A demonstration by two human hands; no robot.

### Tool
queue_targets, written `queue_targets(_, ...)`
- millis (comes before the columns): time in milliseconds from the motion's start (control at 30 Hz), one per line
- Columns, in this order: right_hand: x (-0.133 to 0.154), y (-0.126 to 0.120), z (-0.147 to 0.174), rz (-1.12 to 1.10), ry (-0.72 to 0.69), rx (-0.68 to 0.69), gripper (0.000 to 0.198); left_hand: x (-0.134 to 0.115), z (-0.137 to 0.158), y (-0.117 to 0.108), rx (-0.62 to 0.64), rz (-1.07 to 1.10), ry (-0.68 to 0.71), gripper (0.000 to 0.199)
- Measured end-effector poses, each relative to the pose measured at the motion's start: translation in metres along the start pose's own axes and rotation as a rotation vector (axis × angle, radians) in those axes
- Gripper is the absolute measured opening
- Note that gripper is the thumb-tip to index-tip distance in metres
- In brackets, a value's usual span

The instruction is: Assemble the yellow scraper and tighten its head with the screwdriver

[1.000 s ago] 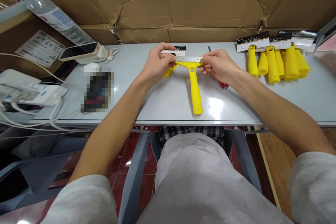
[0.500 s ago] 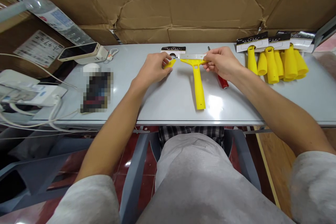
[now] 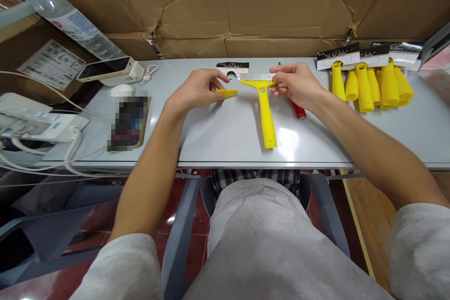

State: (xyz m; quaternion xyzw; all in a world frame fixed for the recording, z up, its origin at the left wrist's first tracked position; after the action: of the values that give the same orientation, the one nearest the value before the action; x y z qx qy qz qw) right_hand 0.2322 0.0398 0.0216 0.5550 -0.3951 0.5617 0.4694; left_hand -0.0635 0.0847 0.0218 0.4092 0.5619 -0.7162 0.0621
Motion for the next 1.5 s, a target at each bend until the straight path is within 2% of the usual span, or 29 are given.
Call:
queue_targets(200, 0.001, 0.001, 0.000, 0.006, 0.019, 0.001, 0.030, -0.023, 0.012, -0.002, -0.182, 0.405, 0.060, 0.034)
queue_targets(300, 0.000, 0.001, 0.000, 0.009, 0.020, 0.002, 0.030, -0.029, 0.011, 0.002, -0.199, 0.612, 0.071, 0.027)
queue_targets(467, -0.001, 0.000, -0.001, 0.000, 0.018, -0.004, 0.033, -0.031, 0.004, 0.009, -0.229, 0.867, 0.089, 0.032)
queue_targets(600, -0.001, 0.001, -0.001, 0.014, 0.017, 0.012, 0.036, -0.034, 0.001, 0.018, -0.236, 0.896, 0.136, 0.024)
queue_targets(700, -0.001, 0.001, -0.001, 0.019, 0.008, 0.015, 0.036, -0.037, 0.000, 0.026, -0.219, 0.922, 0.104, 0.011)
queue_targets(800, 0.000, 0.002, -0.001, 0.017, 0.006, 0.007, 0.035, -0.041, 0.000, 0.035, -0.199, 0.979, 0.040, 0.016)
queue_targets(900, 0.000, 0.002, -0.001, 0.014, 0.004, -0.005, 0.033, -0.042, -0.001, 0.040, -0.172, 1.008, 0.015, 0.011)
queue_targets(1100, 0.000, 0.003, 0.000, 0.013, -0.006, -0.010, 0.034, -0.039, 0.000, 0.041, -0.166, 0.947, 0.096, 0.012)
queue_targets(1300, -0.003, 0.006, 0.000, 0.014, -0.018, 0.028, 0.032, -0.038, -0.002, 0.048, -0.096, 0.930, 0.062, 0.012)
queue_targets(1500, -0.003, 0.006, 0.000, 0.053, -0.024, 0.045, 0.035, -0.035, -0.003, 0.045, -0.111, 0.852, 0.141, 0.008)
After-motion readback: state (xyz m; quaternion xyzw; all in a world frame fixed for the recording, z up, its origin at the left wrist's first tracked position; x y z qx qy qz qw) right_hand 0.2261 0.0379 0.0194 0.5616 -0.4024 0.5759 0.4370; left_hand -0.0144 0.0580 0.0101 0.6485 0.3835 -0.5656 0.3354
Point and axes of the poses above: each hand's wrist, its own z-axis away from the middle knuckle, its own y-axis out of the palm, x = y × z, the point moved 3 cm from there along -z, towards the middle knuckle, and after that the axes turned 14 degrees about x, right-handed, at the moved point
